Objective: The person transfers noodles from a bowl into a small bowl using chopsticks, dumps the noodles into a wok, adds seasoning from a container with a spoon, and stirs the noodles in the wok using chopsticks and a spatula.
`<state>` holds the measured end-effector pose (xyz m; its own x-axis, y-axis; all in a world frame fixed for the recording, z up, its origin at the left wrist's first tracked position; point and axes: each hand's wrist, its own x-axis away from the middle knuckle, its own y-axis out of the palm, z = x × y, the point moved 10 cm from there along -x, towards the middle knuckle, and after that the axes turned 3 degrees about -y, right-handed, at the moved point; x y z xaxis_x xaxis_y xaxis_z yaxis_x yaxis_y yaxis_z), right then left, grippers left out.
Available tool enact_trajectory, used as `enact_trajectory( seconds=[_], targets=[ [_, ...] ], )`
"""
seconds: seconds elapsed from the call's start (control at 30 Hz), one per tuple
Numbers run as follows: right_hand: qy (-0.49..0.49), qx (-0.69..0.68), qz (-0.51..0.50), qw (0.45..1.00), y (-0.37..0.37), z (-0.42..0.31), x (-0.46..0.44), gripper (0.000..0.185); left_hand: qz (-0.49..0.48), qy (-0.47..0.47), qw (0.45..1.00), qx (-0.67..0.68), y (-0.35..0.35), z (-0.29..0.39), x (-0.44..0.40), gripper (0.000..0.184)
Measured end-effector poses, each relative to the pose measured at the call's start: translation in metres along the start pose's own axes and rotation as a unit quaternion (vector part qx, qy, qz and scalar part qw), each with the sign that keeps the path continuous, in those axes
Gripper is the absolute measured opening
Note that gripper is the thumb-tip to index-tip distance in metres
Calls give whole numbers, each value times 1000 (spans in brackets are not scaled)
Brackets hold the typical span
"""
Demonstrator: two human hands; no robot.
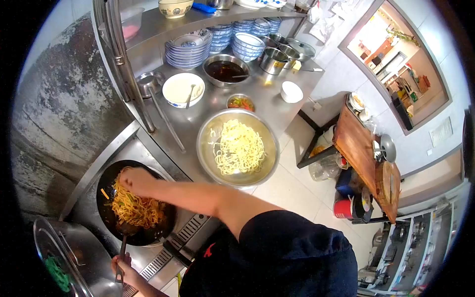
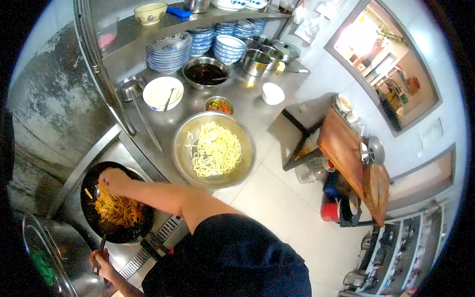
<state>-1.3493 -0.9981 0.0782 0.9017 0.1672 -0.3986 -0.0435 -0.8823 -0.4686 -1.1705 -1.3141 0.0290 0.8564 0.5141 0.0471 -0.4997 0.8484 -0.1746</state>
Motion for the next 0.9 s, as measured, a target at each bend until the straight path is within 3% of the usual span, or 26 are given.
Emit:
enact_trajectory(
  seconds=[0.03,0.07,0.1,0.17,0.2,0.27,0.3,0.33,0.37,0.43,0.5,0.53,0.57,0.63,0.73,0.9],
  targets=[
    [4,-7,-38,999,19,-7,11,9,5,-6,1000,7,4,5,2,12],
    [-76,-58,-35,995,54,2,25,13,15,1,1000,12,3,-6,-5,13],
    [-140,-24,-25,990,48,-23,36,18,5,14,1000,2,5,2,-6,13],
    [-76,-11,-122,990,33,-42,44,16,-16,33,999,-23,7,16,1,14],
    [-85,-4,-117,989,16,-55,49,14,-9,9,1000,-27,-10,-10,-6,15],
    [-106,12,-103,989,-16,-72,58,10,50,-1,998,29,-17,15,14,17],
    [-142,-26,-62,988,-34,-80,65,9,82,-5,995,52,-25,25,22,20],
    [-179,-78,-30,980,-45,-91,75,10,111,-104,988,3,-51,-9,15,26],
    [-98,-169,-41,980,-55,-89,83,12,107,-104,989,-9,-58,-5,20,28],
    [-154,-190,12,969,-63,-92,98,11,99,-93,991,3,-56,26,50,33],
    [63,-287,15,956,-55,-46,116,21,114,-109,987,19,-52,50,78,39],
    [137,-295,-18,946,-48,-31,118,29,153,-119,981,23,-50,74,86,31],
    [220,-308,29,925,-55,-26,120,33,145,-83,983,82,-45,84,83,29],
    [246,-493,84,830,-34,-7,124,31,143,-77,972,171,-40,90,83,22],
    [297,-517,28,803,-5,3,138,29,158,-101,953,237,-34,89,93,15],
    [285,-434,93,850,-27,45,126,28,138,-118,956,229,-31,78,99,15]
  ],
)
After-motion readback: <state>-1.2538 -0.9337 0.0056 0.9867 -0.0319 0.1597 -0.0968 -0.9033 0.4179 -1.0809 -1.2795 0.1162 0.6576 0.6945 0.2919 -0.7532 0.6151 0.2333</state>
